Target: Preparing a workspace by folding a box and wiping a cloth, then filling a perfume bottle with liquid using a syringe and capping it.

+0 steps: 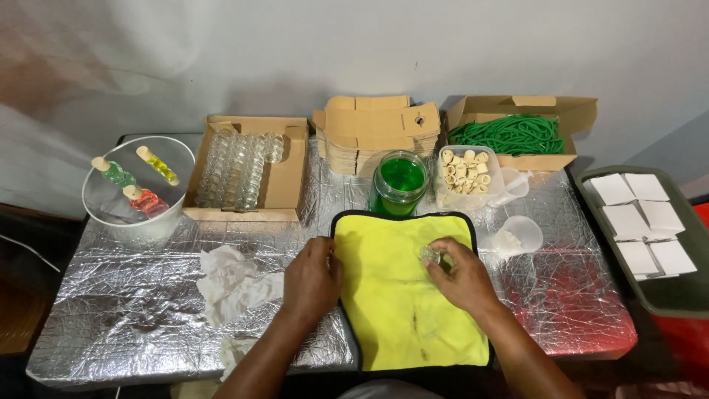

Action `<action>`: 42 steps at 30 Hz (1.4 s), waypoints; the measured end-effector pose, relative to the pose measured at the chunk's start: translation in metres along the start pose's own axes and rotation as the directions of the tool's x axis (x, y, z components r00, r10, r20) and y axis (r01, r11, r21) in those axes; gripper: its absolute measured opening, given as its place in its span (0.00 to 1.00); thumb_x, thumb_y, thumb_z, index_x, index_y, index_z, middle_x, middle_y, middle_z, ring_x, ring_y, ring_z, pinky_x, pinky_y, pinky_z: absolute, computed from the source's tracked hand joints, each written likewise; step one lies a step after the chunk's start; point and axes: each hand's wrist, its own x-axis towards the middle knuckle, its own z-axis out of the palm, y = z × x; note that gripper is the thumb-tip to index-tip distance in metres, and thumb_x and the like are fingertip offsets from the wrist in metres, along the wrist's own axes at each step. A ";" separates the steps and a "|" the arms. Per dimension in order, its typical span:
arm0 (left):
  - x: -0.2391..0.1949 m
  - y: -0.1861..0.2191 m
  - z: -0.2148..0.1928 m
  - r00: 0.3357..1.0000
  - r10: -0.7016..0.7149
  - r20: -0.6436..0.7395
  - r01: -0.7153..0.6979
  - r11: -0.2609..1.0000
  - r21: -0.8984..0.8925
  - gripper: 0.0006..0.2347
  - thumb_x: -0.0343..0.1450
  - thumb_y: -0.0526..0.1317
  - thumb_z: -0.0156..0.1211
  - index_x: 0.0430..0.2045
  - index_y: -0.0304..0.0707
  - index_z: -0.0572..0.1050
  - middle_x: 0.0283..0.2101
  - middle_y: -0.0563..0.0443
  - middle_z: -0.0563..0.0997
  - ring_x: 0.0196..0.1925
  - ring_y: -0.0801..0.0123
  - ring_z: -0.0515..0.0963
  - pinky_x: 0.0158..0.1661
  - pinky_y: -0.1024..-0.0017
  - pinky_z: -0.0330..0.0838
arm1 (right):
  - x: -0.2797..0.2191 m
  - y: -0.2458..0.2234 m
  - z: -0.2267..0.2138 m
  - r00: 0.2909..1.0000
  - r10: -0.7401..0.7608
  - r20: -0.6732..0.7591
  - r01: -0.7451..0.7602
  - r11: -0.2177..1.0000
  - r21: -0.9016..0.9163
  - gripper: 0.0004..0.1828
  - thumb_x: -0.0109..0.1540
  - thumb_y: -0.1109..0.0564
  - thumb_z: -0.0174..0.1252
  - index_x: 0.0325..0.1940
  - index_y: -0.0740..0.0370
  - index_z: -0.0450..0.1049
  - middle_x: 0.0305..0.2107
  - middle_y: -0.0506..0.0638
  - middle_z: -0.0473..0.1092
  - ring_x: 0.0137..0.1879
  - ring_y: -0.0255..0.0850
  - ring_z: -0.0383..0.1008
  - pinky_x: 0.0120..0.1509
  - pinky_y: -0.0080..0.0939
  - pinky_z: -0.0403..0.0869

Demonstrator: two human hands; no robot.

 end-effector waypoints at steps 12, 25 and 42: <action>0.010 0.053 -0.018 0.692 0.332 0.640 -0.407 0.913 -0.033 0.31 0.72 0.57 0.58 0.70 0.48 0.61 0.74 0.40 0.58 0.77 0.44 0.47 0.70 0.45 0.39 | 0.019 0.017 -0.006 0.964 -0.263 -0.045 0.254 0.957 -0.141 0.19 0.61 0.49 0.63 0.56 0.51 0.76 0.50 0.50 0.74 0.48 0.40 0.76 0.36 0.36 0.77; -0.014 0.018 0.016 0.744 0.480 0.466 -0.520 0.853 -0.047 0.35 0.73 0.67 0.42 0.72 0.45 0.58 0.76 0.34 0.50 0.79 0.42 0.40 0.72 0.48 0.30 | 0.031 0.006 -0.001 0.963 -0.264 -0.061 0.259 0.963 -0.075 0.32 0.62 0.48 0.60 0.70 0.55 0.65 0.63 0.55 0.68 0.66 0.47 0.70 0.61 0.46 0.76; -0.009 0.030 0.007 0.676 0.295 0.675 -0.448 0.892 0.058 0.38 0.72 0.70 0.32 0.75 0.52 0.44 0.79 0.39 0.36 0.79 0.47 0.27 0.70 0.48 0.18 | -0.009 0.065 0.000 0.868 -0.492 0.061 0.464 0.763 -0.450 0.32 0.70 0.40 0.41 0.75 0.55 0.60 0.73 0.54 0.58 0.79 0.49 0.52 0.81 0.54 0.49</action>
